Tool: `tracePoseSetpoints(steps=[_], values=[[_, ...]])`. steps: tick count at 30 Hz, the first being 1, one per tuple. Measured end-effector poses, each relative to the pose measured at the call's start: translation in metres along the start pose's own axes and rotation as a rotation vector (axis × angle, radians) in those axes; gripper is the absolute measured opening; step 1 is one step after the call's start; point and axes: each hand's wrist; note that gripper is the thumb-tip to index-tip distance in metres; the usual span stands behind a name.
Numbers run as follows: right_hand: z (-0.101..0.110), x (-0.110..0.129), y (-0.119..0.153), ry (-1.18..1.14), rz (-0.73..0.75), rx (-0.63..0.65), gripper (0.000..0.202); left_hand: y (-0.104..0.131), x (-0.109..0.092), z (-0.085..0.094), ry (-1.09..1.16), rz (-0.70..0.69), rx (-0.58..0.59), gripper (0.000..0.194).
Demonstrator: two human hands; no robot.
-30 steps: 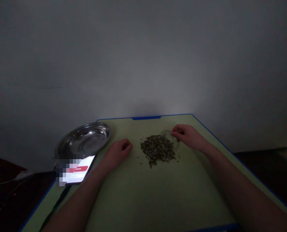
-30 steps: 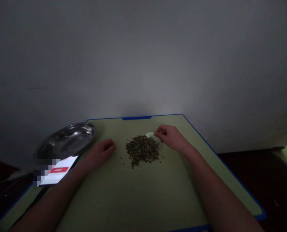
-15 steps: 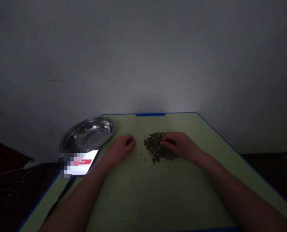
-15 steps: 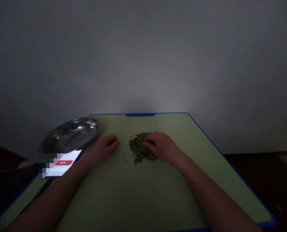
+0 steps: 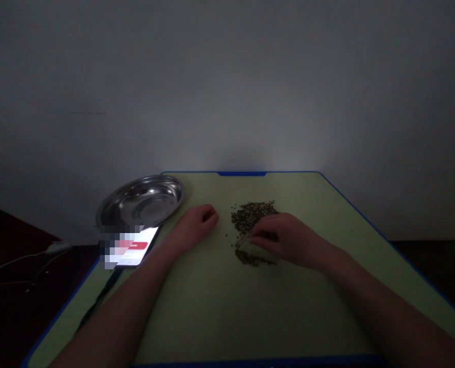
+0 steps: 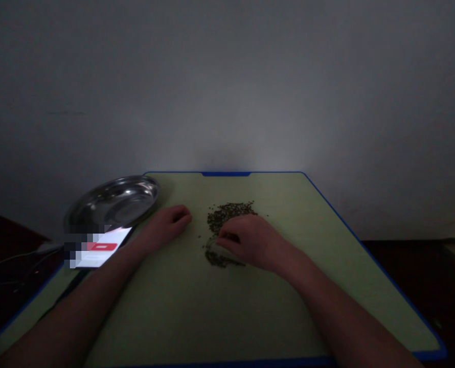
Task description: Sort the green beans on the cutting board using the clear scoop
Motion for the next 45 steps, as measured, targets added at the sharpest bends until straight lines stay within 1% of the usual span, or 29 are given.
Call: tracePoseSetpoints(steps=[3, 9, 17, 22, 27, 31, 34, 37, 40, 42, 45], values=[[0.001, 0.002, 0.001, -0.031, 0.003, 0.028, 0.014, 0.000, 0.000, 0.000, -0.003, -0.004, -0.002, 0.025], [0.004, 0.002, 0.002, -0.076, -0.028, 0.015, 0.015, 0.000, -0.003, 0.000, 0.003, 0.005, 0.006, 0.024], [0.004, 0.010, 0.004, -0.089, -0.012, 0.078, 0.015, 0.001, -0.005, 0.003, 0.000, -0.012, 0.000, 0.023], [0.010, 0.014, 0.006, -0.127, -0.083, 0.179, 0.018, 0.001, -0.005, 0.002, 0.001, -0.016, -0.003, 0.022], [0.024, 0.009, 0.011, -0.149, -0.201, 0.274, 0.019, 0.001, -0.005, 0.002, -0.001, -0.013, -0.009, 0.023], [0.031, 0.004, 0.014, -0.171, -0.210, 0.343, 0.019, 0.002, -0.006, 0.003, -0.001, -0.011, -0.004, 0.022], [0.030, 0.002, 0.013, -0.161, -0.212, 0.384, 0.018, 0.001, -0.005, 0.002, -0.014, -0.024, -0.009, 0.023], [0.025, -0.001, 0.011, -0.135, -0.232, 0.372, 0.018, 0.000, -0.004, 0.001, -0.025, -0.035, -0.011, 0.023], [0.021, -0.005, 0.008, -0.098, -0.233, 0.296, 0.020, 0.000, -0.005, 0.001, -0.032, -0.028, -0.006, 0.023], [0.022, -0.009, 0.007, -0.085, -0.231, 0.252, 0.020, 0.001, -0.006, 0.002, -0.032, -0.024, -0.007, 0.023], [0.026, -0.012, 0.008, -0.096, -0.238, 0.240, 0.021, 0.002, -0.008, 0.003, -0.030, -0.016, -0.014, 0.023]])
Point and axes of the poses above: each hand's wrist, its own y-axis away from the middle knuckle, its own z-axis out of the back of the hand, x = y × z, and after that the axes turned 11 degrees about -y, right-handed
